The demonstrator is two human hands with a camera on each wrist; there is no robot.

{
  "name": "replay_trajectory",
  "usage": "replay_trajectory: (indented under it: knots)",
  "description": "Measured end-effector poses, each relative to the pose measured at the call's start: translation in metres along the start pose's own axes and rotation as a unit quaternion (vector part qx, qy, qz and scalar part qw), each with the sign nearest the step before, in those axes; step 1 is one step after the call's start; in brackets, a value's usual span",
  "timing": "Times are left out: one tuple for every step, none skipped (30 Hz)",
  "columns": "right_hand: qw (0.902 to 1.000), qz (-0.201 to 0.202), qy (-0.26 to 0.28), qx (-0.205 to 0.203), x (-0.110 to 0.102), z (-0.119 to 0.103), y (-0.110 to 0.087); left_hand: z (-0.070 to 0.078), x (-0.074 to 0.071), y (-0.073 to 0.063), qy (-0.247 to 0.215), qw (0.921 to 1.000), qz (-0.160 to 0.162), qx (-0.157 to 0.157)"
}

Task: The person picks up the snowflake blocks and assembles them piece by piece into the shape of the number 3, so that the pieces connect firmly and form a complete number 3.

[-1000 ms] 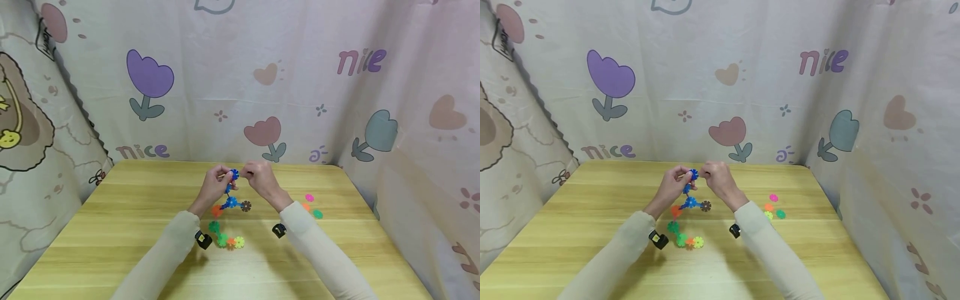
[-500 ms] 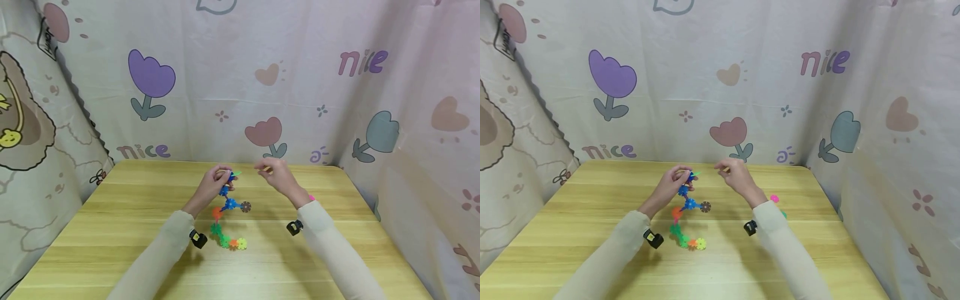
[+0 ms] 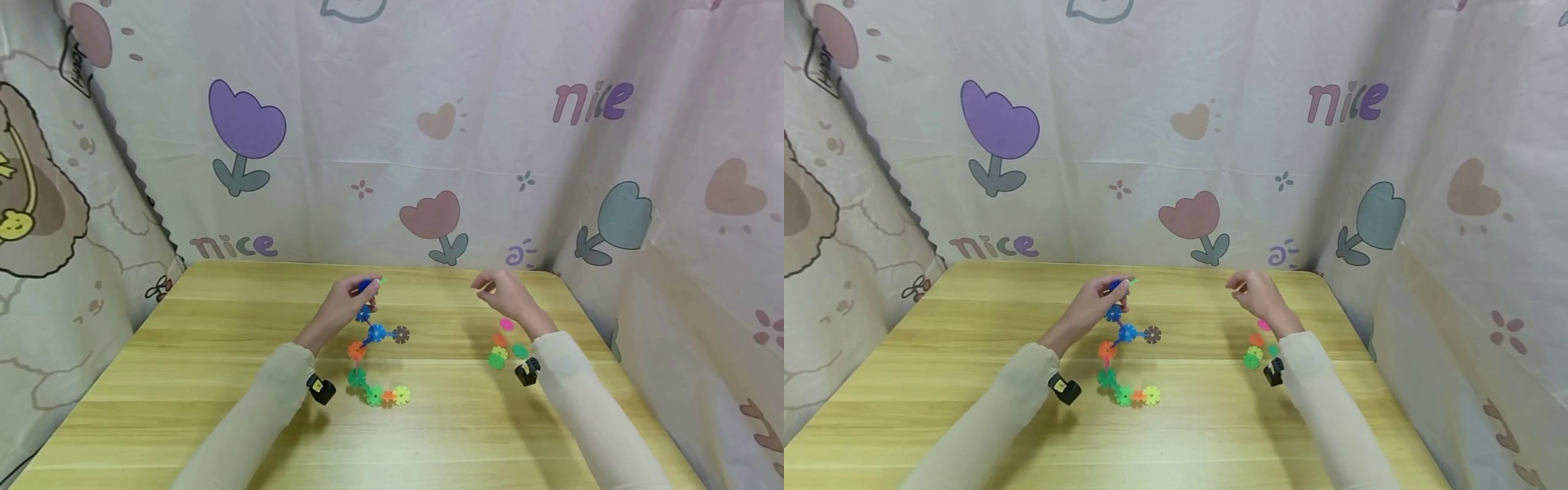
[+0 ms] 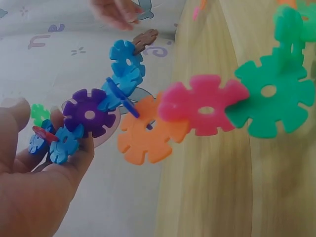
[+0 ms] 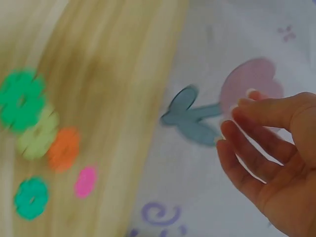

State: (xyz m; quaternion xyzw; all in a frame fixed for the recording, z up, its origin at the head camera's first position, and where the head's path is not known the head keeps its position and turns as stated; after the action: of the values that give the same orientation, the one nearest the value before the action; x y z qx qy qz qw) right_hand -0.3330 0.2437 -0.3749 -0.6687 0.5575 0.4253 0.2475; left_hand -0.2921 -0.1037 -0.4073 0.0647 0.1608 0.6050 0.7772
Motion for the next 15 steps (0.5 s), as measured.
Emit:
replay_trajectory:
  knots:
    - [0.9999, -0.007, -0.009, 0.008, 0.0, 0.007, 0.0, 0.0, 0.0, 0.0, 0.004, 1.0, 0.001, -0.002]
    - [0.9996, -0.013, -0.018, 0.014, -0.001, 0.014, -0.001, 0.0, -0.001, 0.0, 0.008, 1.0, 0.001, -0.004]
    - [0.9993, -0.017, -0.028, 0.017, -0.001, 0.021, -0.001, 0.0, -0.001, -0.001, 0.01, 0.9999, 0.002, -0.005]
    - [0.999, -0.022, -0.033, 0.02, -0.001, 0.028, -0.001, 0.0, -0.001, -0.001, 0.012, 0.9999, 0.003, -0.005]
    - [0.9986, -0.027, -0.038, 0.023, 0.0, 0.034, -0.002, -0.001, -0.002, -0.001, 0.015, 0.9999, 0.004, -0.005]
    - [0.9982, -0.032, -0.042, 0.028, 0.0, 0.04, -0.002, -0.001, -0.002, -0.001, 0.017, 0.9998, 0.005, -0.005]
    - [0.9978, -0.038, -0.044, 0.032, 0.001, 0.044, -0.003, -0.001, -0.002, -0.001, 0.018, 0.9998, 0.006, -0.006]
    - [0.9973, -0.043, -0.046, 0.038, 0.001, 0.049, -0.004, -0.001, -0.002, -0.001, 0.019, 0.9998, 0.007, -0.006]
    - [0.9967, -0.048, -0.05, 0.043, 0.002, 0.053, -0.005, -0.002, -0.002, -0.001, 0.018, 0.9998, 0.008, -0.007]
    - [0.996, -0.052, -0.051, 0.051, 0.003, 0.057, -0.006, -0.002, -0.002, -0.001, 0.018, 0.9998, 0.009, -0.008]
    - [0.9952, -0.056, -0.054, 0.06, 0.003, 0.061, -0.007, -0.001, -0.002, -0.002, 0.019, 0.9998, 0.009, -0.007]
    - [0.9943, -0.06, -0.054, 0.069, 0.005, 0.064, -0.008, -0.001, -0.002, -0.002, 0.021, 0.9997, 0.008, -0.006]
    - [0.9933, -0.064, -0.056, 0.078, 0.006, 0.067, -0.009, -0.001, -0.002, -0.002, 0.024, 0.9997, 0.008, -0.006]
    - [0.9926, -0.065, -0.057, 0.085, 0.007, 0.07, -0.01, 0.0, -0.002, -0.002, 0.025, 0.9997, 0.007, -0.005]
    - [0.992, -0.068, -0.058, 0.089, 0.008, 0.072, -0.01, 0.0, -0.002, -0.003, 0.026, 0.9996, 0.006, -0.003]
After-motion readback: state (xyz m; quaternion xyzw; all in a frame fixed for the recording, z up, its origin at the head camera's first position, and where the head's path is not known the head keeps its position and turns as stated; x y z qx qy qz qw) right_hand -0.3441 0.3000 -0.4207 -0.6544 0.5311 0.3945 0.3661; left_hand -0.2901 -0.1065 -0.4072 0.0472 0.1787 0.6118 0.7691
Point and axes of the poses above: each hand's wrist, its own y-axis towards the middle knuckle, its own x-axis out of the palm, z = x × y, the point moved 1 cm from there along y, towards the middle knuckle, and after that the axes turned 9 degrees about x, right-handed, at the moved point
